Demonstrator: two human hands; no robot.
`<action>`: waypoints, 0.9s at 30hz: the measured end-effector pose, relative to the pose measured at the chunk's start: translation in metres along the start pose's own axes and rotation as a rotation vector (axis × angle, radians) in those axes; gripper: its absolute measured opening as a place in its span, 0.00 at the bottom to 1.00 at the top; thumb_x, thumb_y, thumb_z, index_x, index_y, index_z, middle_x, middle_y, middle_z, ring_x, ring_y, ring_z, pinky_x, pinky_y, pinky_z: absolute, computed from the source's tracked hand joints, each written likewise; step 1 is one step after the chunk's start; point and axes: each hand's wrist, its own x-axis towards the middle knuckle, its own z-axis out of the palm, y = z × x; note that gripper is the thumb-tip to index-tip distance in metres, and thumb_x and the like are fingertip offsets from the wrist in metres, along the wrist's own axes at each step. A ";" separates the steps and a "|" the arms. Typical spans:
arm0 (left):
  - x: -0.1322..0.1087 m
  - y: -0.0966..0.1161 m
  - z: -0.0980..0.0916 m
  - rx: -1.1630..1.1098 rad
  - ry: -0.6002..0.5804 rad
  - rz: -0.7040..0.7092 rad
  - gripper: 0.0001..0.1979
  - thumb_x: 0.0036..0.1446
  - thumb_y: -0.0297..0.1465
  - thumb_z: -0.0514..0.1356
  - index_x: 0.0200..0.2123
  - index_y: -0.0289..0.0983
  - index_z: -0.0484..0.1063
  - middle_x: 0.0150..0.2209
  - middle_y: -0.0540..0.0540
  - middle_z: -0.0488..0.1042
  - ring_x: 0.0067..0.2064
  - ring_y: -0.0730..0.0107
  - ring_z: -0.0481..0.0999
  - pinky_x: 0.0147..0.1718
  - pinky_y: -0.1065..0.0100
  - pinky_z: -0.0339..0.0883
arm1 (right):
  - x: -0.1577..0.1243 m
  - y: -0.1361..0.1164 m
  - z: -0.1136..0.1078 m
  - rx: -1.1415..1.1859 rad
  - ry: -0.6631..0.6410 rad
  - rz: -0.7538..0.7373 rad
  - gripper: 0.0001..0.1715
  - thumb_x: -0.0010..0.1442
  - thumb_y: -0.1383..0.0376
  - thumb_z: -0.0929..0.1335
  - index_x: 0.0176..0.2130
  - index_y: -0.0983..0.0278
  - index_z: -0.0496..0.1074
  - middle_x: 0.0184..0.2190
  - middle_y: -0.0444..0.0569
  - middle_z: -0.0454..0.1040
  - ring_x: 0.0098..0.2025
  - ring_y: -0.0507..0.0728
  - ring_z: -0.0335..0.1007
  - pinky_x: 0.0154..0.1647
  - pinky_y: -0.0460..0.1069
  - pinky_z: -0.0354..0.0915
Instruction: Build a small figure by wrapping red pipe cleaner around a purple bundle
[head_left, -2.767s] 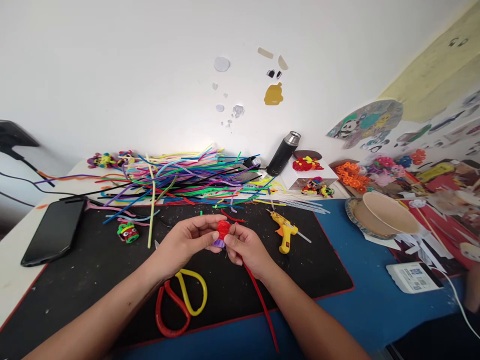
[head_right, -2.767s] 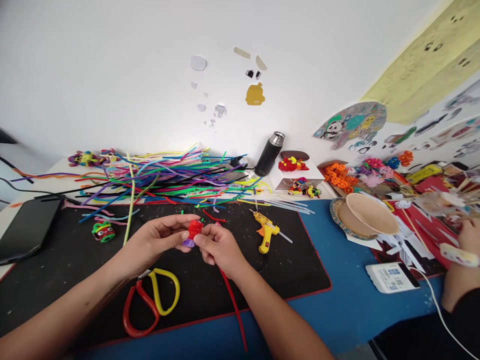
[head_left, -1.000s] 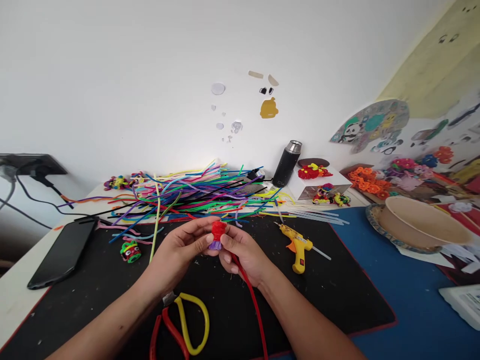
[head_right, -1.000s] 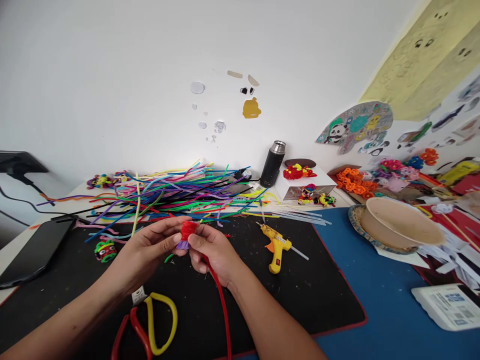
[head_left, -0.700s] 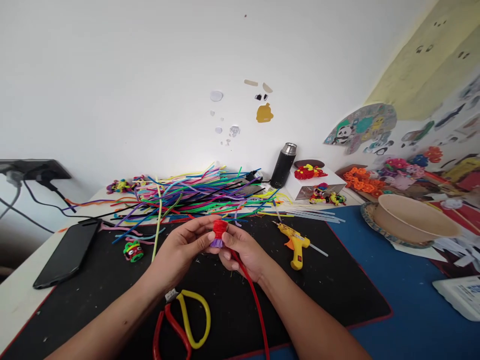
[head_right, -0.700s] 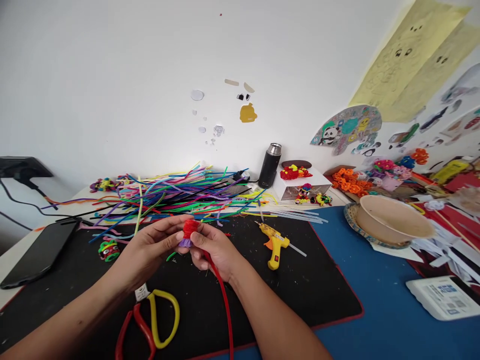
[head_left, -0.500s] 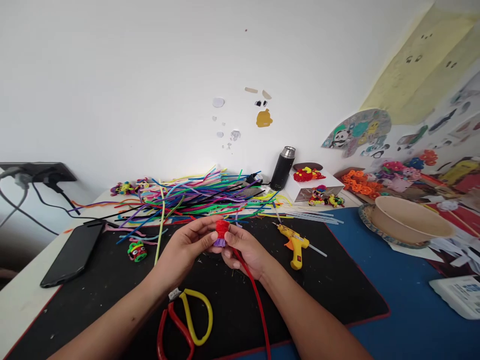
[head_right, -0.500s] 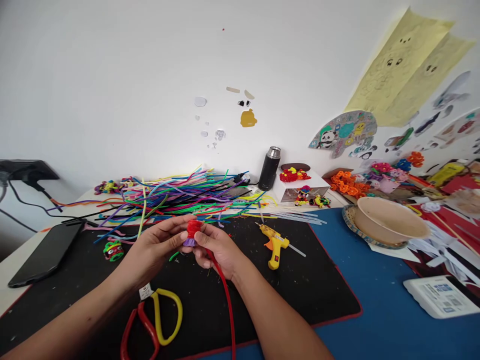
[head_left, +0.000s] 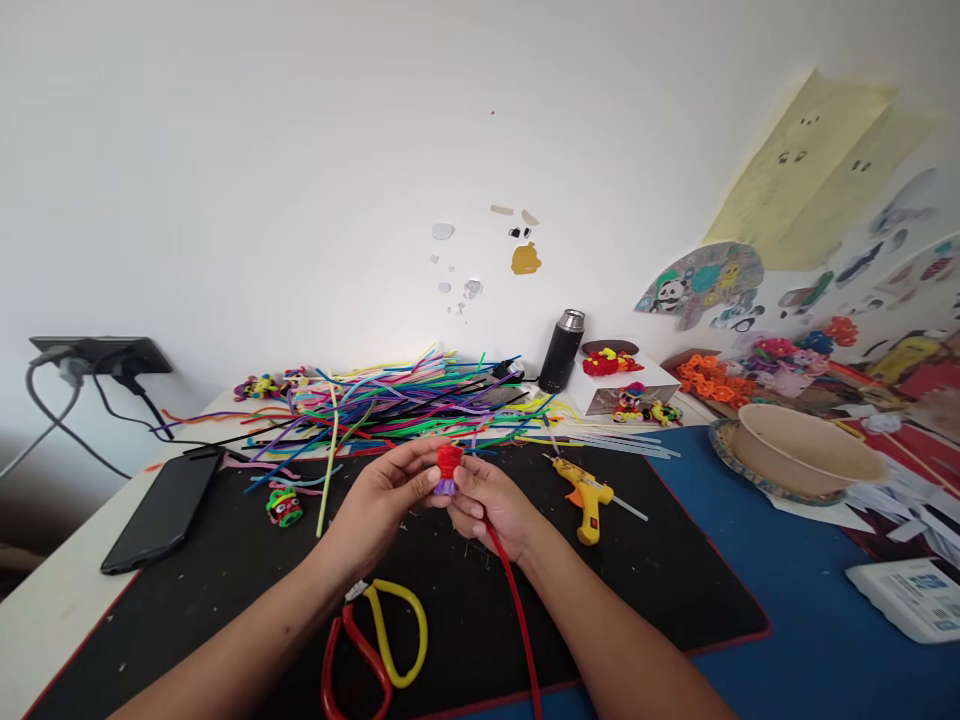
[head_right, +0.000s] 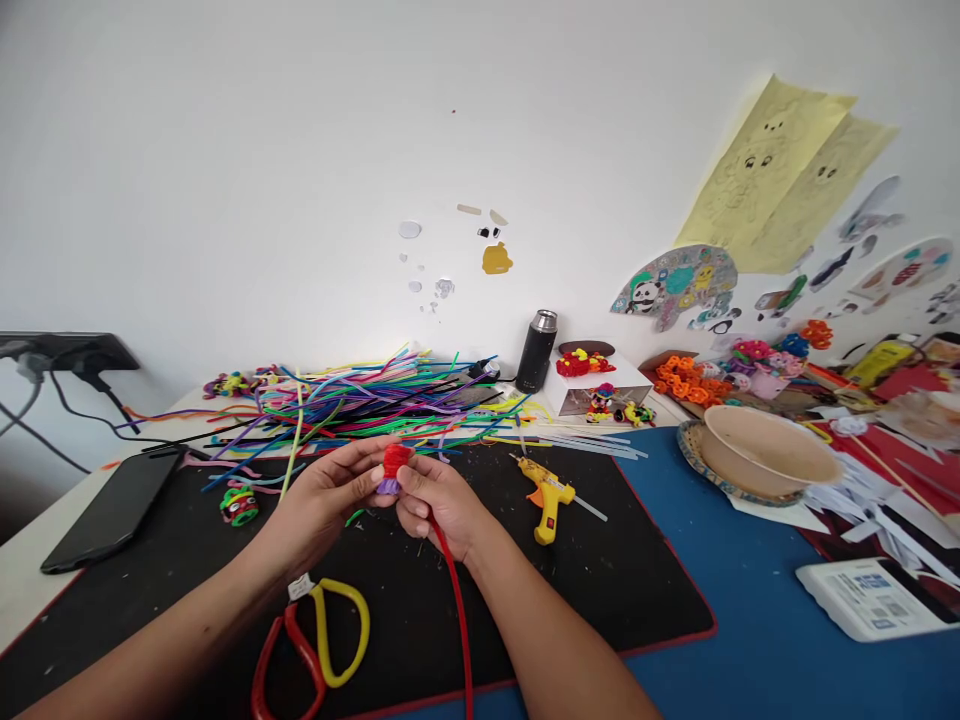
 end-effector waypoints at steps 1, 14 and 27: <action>0.000 0.001 0.001 -0.001 -0.001 -0.002 0.24 0.48 0.37 0.80 0.48 0.37 0.84 0.45 0.38 0.86 0.41 0.60 0.85 0.36 0.70 0.81 | 0.000 0.000 0.000 0.004 -0.005 -0.005 0.27 0.56 0.49 0.81 0.38 0.63 0.71 0.14 0.31 0.59 0.13 0.45 0.47 0.16 0.44 0.42; -0.001 -0.002 0.002 0.005 0.016 0.013 0.23 0.47 0.37 0.80 0.47 0.36 0.85 0.46 0.38 0.86 0.40 0.60 0.84 0.36 0.68 0.80 | 0.002 0.004 -0.007 -0.002 -0.006 -0.004 0.25 0.58 0.50 0.81 0.39 0.63 0.71 0.14 0.30 0.58 0.13 0.45 0.45 0.17 0.44 0.41; 0.000 -0.006 0.001 -0.028 0.015 0.015 0.23 0.48 0.36 0.79 0.49 0.38 0.84 0.45 0.40 0.86 0.38 0.66 0.83 0.36 0.71 0.79 | 0.000 0.001 -0.003 -0.017 0.011 0.013 0.27 0.56 0.49 0.81 0.39 0.63 0.70 0.13 0.29 0.57 0.13 0.45 0.44 0.17 0.44 0.40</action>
